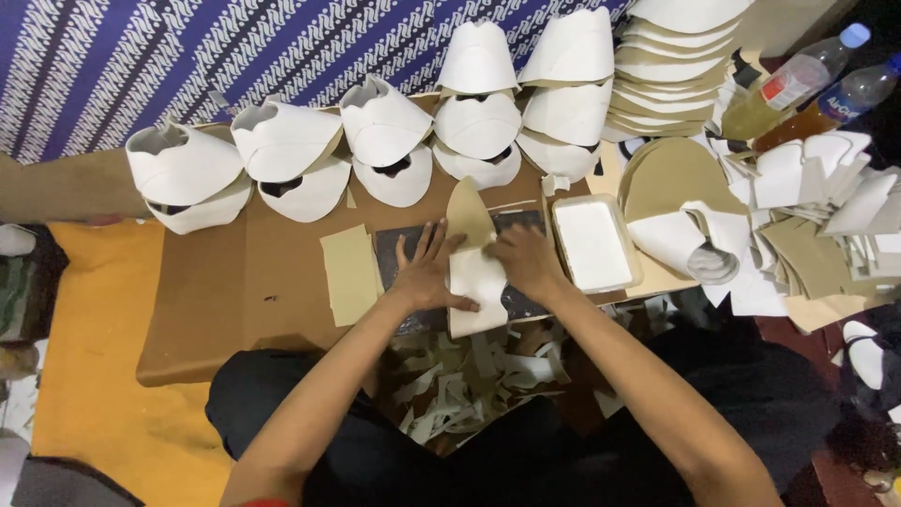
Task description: Applying adhesive and assembling white shoe upper components on a workshop table.
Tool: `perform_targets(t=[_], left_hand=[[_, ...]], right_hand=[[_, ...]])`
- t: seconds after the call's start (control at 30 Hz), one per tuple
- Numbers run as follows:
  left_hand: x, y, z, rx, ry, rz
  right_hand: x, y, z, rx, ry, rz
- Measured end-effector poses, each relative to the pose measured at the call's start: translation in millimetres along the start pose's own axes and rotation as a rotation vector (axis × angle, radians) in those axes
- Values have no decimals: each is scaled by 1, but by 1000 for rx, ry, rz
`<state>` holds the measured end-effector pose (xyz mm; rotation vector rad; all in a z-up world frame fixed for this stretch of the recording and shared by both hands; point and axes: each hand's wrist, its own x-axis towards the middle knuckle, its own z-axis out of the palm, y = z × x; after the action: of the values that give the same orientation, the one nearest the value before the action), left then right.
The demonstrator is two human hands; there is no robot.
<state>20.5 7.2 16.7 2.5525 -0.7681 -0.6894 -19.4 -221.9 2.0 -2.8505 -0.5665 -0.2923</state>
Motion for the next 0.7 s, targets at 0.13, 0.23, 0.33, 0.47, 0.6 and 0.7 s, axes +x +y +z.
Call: perform_targets(t=[0.13, 0.23, 0.33, 0.47, 0.6, 0.7], left_hand=[[6, -4, 4, 1, -4, -11], [3, 1, 1, 37, 7, -9], [-7, 14, -6, 165, 5, -30], [-19, 13, 17, 404, 194, 126], [-22, 1, 35, 365, 382, 242], [-15, -9, 36, 153, 248, 217]], right_hand=[[-39, -4, -15, 217, -10, -36], [-43, -12, -28, 298, -57, -36], [-20, -14, -35, 197, -154, 22], [-4, -10, -7, 39, -22, 111], [-22, -28, -22, 55, -50, 75], [-48, -28, -37, 201, -154, 70]])
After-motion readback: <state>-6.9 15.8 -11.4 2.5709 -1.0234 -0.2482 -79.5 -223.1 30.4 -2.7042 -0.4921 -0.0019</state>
